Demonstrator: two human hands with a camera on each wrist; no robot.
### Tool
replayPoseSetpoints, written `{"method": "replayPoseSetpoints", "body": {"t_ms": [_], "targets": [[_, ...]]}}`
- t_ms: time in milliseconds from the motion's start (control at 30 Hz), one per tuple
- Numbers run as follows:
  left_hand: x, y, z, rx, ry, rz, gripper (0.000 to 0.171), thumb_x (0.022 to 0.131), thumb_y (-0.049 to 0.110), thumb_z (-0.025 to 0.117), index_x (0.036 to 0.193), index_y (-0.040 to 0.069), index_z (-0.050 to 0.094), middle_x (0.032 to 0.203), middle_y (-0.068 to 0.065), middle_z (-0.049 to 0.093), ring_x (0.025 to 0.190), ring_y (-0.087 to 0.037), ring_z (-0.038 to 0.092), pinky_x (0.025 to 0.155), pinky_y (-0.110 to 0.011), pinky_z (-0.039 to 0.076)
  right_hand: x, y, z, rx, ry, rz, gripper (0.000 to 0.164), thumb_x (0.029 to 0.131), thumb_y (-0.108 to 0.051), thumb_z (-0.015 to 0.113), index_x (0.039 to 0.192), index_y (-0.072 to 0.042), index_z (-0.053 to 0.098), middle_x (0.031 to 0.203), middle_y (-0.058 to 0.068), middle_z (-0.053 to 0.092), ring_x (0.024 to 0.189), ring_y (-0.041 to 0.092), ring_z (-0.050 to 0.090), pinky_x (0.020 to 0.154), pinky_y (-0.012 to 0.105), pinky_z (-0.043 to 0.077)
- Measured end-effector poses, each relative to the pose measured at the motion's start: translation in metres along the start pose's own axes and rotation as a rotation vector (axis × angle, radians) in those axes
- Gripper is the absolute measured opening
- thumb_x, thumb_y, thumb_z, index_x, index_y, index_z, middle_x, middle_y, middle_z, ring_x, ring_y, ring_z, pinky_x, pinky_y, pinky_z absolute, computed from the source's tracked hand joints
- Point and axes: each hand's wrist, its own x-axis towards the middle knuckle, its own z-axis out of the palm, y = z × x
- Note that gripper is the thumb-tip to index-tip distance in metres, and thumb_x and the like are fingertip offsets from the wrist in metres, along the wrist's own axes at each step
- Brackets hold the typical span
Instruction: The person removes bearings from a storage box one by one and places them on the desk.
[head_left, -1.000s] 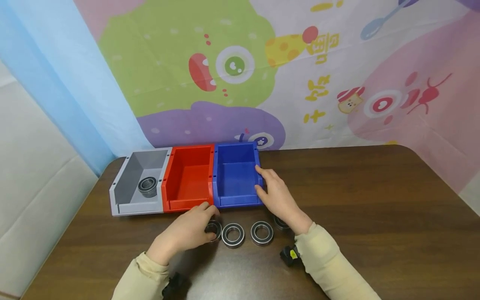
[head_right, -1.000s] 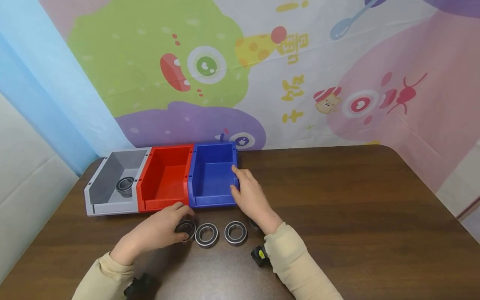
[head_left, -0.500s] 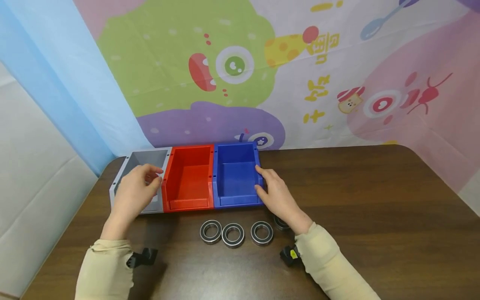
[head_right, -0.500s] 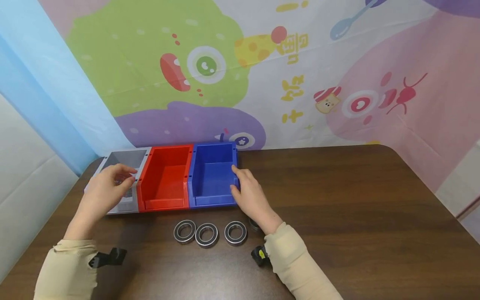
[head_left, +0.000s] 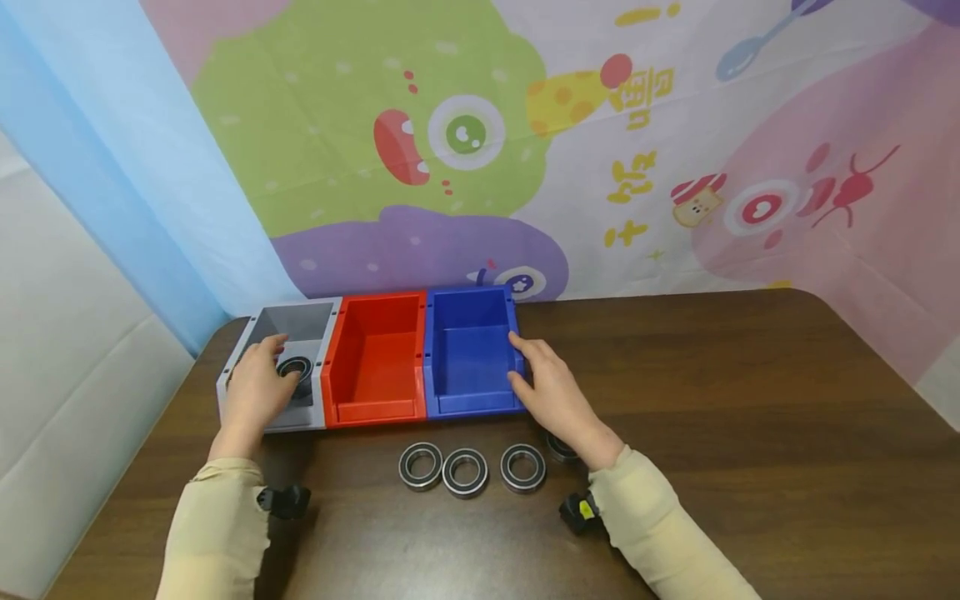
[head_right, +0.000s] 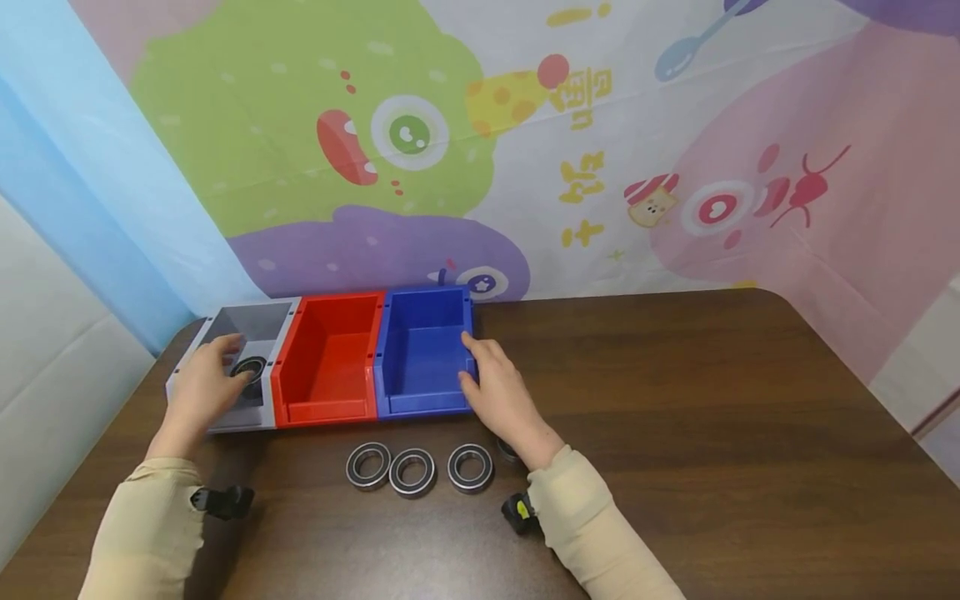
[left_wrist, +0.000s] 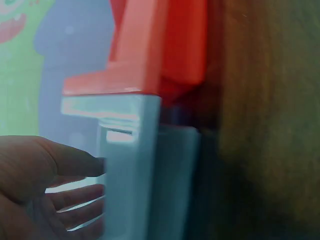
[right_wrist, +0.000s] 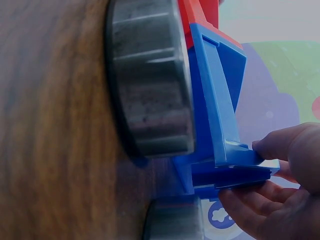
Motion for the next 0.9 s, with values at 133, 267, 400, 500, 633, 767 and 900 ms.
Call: {"method": "replayPoseSetpoints", "body": {"t_ms": [133, 267, 400, 500, 633, 767, 900], "targets": [[0.003, -0.008, 0.007, -0.027, -0.055, -0.088, 0.068, 0.082, 0.008, 0.057, 0.138, -0.009, 0.022, 0.127, -0.034, 0.038, 0.114, -0.049, 0.037, 0.094, -0.059, 0.032, 0.0, 0.0, 0.0, -0.004, -0.003, -0.003, 0.05, 0.085, -0.01, 0.059, 0.132, -0.002, 0.044, 0.121, 0.014, 0.053, 0.101, 0.023, 0.054, 0.089, 0.037, 0.045], [0.007, -0.01, 0.011, -0.02, -0.11, -0.105, 0.069, 0.083, 0.01, 0.056, 0.138, -0.011, 0.021, 0.13, -0.036, 0.033, 0.116, -0.051, 0.035, 0.096, -0.059, 0.03, 0.0, 0.0, 0.0, -0.006, 0.005, -0.01, 0.05, 0.085, -0.009, 0.06, 0.132, -0.001, 0.045, 0.121, 0.014, 0.053, 0.104, 0.023, 0.054, 0.091, 0.038, 0.045], [0.01, -0.01, 0.016, 0.005, -0.155, -0.09, 0.067, 0.082, 0.011, 0.055, 0.137, -0.01, 0.023, 0.132, -0.037, 0.03, 0.118, -0.051, 0.033, 0.097, -0.059, 0.029, 0.0, 0.0, 0.0, 0.0, 0.006, -0.005, 0.051, 0.085, -0.009, 0.06, 0.132, -0.002, 0.045, 0.122, 0.014, 0.053, 0.101, 0.023, 0.054, 0.089, 0.037, 0.045], [0.011, -0.011, 0.021, 0.024, -0.16, -0.095, 0.063, 0.082, 0.011, 0.054, 0.136, -0.009, 0.028, 0.131, -0.037, 0.032, 0.118, -0.051, 0.035, 0.096, -0.059, 0.031, 0.0, 0.0, 0.0, 0.0, -0.002, 0.0, 0.051, 0.085, -0.01, 0.059, 0.133, -0.002, 0.044, 0.122, 0.014, 0.053, 0.1, 0.022, 0.054, 0.088, 0.037, 0.046], [0.012, -0.012, 0.025, 0.027, -0.156, -0.123, 0.059, 0.083, 0.011, 0.053, 0.135, -0.007, 0.031, 0.13, -0.035, 0.034, 0.116, -0.05, 0.037, 0.094, -0.06, 0.033, 0.0, 0.0, 0.0, 0.0, -0.002, -0.002, 0.051, 0.085, -0.01, 0.059, 0.133, -0.002, 0.044, 0.122, 0.014, 0.053, 0.101, 0.022, 0.054, 0.088, 0.037, 0.046], [0.012, -0.012, 0.027, 0.03, -0.159, -0.126, 0.059, 0.082, 0.01, 0.053, 0.135, -0.007, 0.032, 0.13, -0.035, 0.034, 0.116, -0.05, 0.038, 0.094, -0.06, 0.033, 0.0, 0.0, -0.001, 0.001, 0.002, -0.002, 0.05, 0.085, -0.01, 0.059, 0.133, -0.002, 0.044, 0.122, 0.014, 0.053, 0.1, 0.022, 0.054, 0.088, 0.037, 0.046], [0.012, -0.011, 0.027, 0.036, -0.162, -0.133, 0.059, 0.082, 0.01, 0.054, 0.134, -0.007, 0.032, 0.129, -0.036, 0.034, 0.115, -0.05, 0.038, 0.093, -0.06, 0.034, 0.0, 0.0, -0.001, -0.002, -0.006, 0.0, 0.05, 0.086, -0.01, 0.059, 0.133, -0.002, 0.044, 0.123, 0.014, 0.053, 0.104, 0.023, 0.054, 0.09, 0.037, 0.045]]}}
